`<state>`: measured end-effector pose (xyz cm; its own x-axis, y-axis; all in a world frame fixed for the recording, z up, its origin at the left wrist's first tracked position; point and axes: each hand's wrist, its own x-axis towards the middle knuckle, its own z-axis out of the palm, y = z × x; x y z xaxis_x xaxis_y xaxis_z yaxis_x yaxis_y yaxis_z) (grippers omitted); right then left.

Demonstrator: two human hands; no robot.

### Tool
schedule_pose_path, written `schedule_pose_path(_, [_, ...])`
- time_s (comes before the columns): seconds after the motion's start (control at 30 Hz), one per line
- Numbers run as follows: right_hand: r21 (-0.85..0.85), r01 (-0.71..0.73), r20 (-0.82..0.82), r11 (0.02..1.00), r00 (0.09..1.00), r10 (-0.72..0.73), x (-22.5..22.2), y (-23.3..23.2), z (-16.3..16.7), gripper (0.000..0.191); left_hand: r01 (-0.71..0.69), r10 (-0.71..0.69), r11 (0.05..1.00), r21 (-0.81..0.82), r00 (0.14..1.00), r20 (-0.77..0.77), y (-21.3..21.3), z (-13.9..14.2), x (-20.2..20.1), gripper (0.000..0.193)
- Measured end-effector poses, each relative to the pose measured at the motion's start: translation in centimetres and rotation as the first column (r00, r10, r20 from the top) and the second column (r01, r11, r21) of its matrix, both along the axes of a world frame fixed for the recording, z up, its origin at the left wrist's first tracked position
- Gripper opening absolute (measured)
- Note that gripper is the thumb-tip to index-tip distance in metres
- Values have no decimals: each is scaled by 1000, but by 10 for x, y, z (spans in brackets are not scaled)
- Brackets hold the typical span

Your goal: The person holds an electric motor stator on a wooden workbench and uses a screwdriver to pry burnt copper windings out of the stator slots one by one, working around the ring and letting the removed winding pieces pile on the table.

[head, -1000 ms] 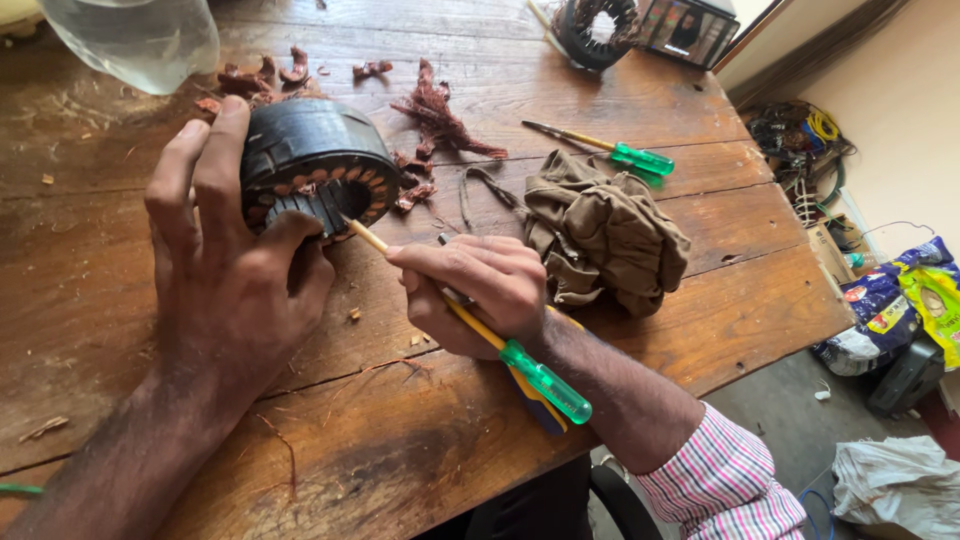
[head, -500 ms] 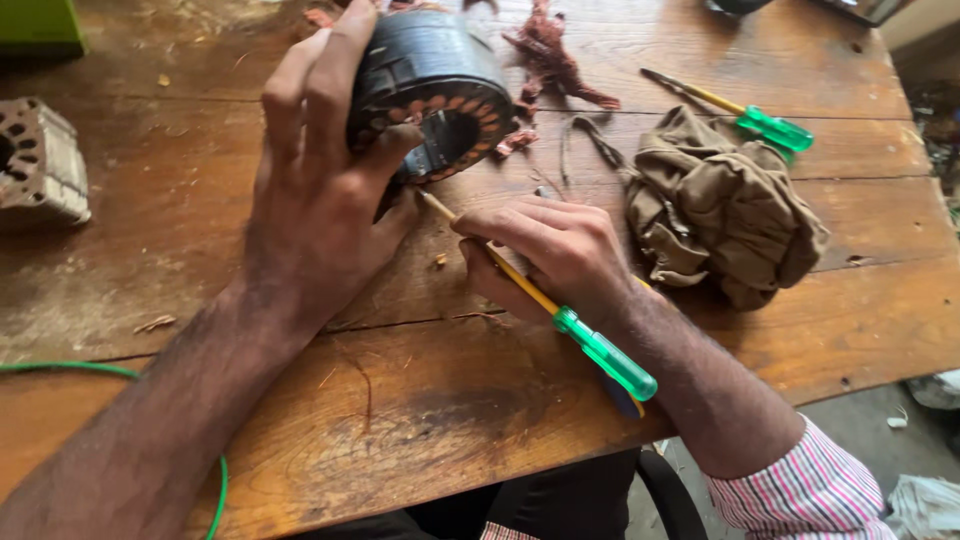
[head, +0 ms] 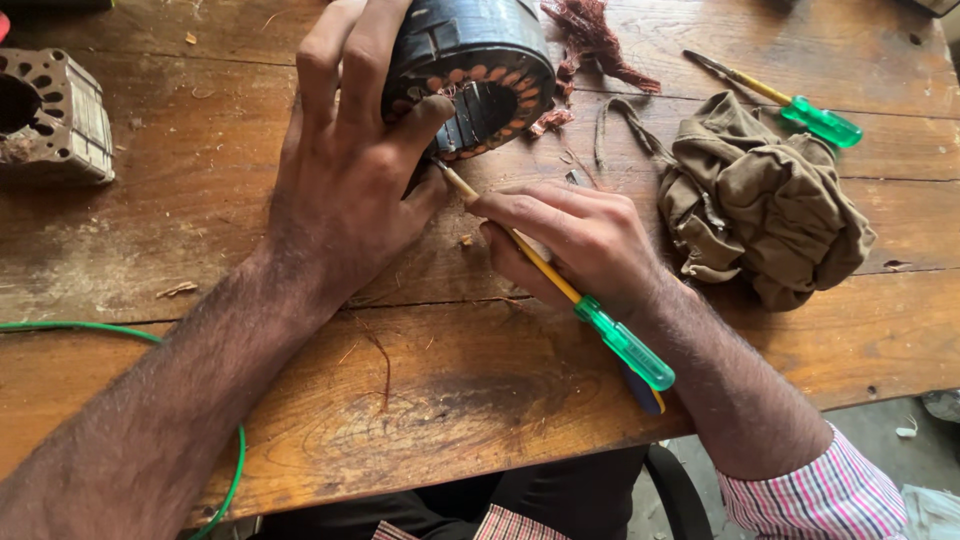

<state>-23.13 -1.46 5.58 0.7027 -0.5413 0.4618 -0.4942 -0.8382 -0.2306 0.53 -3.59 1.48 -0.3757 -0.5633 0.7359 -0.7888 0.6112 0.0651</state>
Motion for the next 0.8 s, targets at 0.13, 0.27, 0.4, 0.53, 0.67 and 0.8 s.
schedule_pose_path(0.13, [3,7,-13,1000,1000,-7,-1,-1,-2,31,2,-2,1000,-6,1000,-6,-1,-3,0,46])
schedule_pose_path(0.27, [-15,-24,-24,1000,999,24,1,-2,-3,35,-7,7,1000,2,1000,-2,0,-3,0,45])
schedule_pose_path(0.4, [-84,-21,-44,996,999,17,2,0,-2,35,7,-7,1000,17,1000,-5,1,-1,1,44])
schedule_pose_path(0.53, [-88,-30,-18,996,999,29,0,1,-2,36,-6,6,1000,-5,1000,10,2,3,0,41])
schedule_pose_path(0.67, [-25,-36,25,999,999,37,-6,-3,-7,40,14,-14,999,30,1000,1,4,7,0,45])
schedule_pose_path(0.8, [145,-48,72,988,997,38,-16,-5,-13,49,14,-14,999,44,1000,1,4,9,-3,41])
